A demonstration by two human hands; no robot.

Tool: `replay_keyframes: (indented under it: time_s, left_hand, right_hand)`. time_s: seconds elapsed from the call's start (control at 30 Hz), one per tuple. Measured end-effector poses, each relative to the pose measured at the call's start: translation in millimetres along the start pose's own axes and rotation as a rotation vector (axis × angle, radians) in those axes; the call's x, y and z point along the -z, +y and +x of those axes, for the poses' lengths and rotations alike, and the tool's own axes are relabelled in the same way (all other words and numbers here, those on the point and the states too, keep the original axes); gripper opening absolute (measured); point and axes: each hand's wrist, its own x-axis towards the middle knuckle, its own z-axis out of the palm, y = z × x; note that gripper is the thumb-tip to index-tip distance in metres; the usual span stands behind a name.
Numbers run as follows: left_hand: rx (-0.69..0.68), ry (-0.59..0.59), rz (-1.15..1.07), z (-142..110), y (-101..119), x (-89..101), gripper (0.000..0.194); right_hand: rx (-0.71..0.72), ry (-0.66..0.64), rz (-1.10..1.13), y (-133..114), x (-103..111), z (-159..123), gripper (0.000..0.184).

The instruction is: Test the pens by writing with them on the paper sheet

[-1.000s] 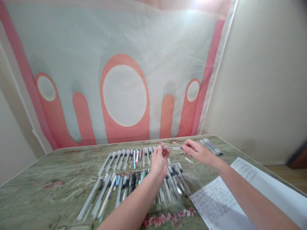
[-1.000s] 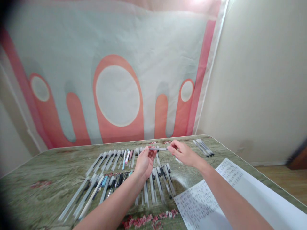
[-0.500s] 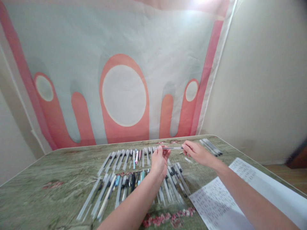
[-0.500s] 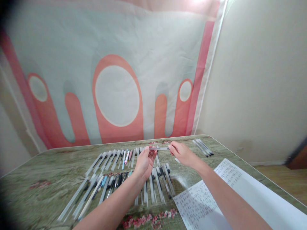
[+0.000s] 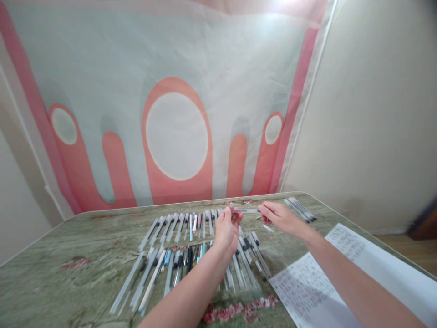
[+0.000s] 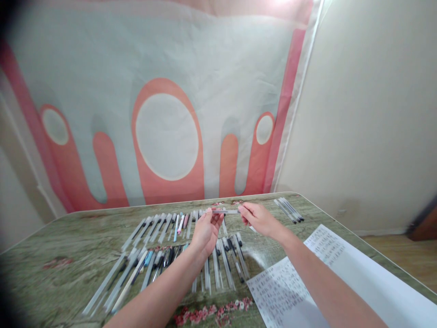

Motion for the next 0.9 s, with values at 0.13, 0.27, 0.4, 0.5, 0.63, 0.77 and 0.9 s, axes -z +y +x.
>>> replay_keyframes:
  time_s: [0.13, 0.27, 0.4, 0.5, 0.63, 0.77, 0.9]
  left_hand:
    - [-0.016, 0.000, -0.005, -0.6, 0.3, 0.3, 0.013]
    - [-0.011, -0.014, 0.007, -1.4, 0.0, 0.1, 0.013]
    - [-0.028, -0.059, 0.017, -2.4, 0.0, -1.5, 0.012]
    - [-0.030, -0.061, 0.017, -1.7, 0.1, -1.5, 0.012]
    - [-0.025, -0.062, 0.004, -0.6, 0.6, -0.7, 0.012]
    - [-0.025, -0.080, 0.000, -1.5, 2.4, -1.5, 0.011]
    - [-0.003, -0.094, -0.035, -3.2, 5.3, -4.7, 0.011]
  right_hand:
    - [-0.020, -0.001, 0.036, -1.3, 1.4, -1.0, 0.033]
    - [0.034, 0.008, -0.037, -4.4, 2.1, -2.2, 0.033]
    - [-0.043, 0.046, 0.016, -0.7, -3.8, 0.7, 0.043]
    - [-0.117, 0.029, 0.141, 3.5, -7.1, 2.9, 0.047]
    - [-0.091, 0.026, 0.191, 3.6, -5.2, 2.8, 0.041]
    - [-0.028, 0.055, 0.073, 0.7, -3.4, 1.2, 0.038]
    - [-0.031, 0.058, 0.146, -0.4, -2.1, 0.8, 0.042]
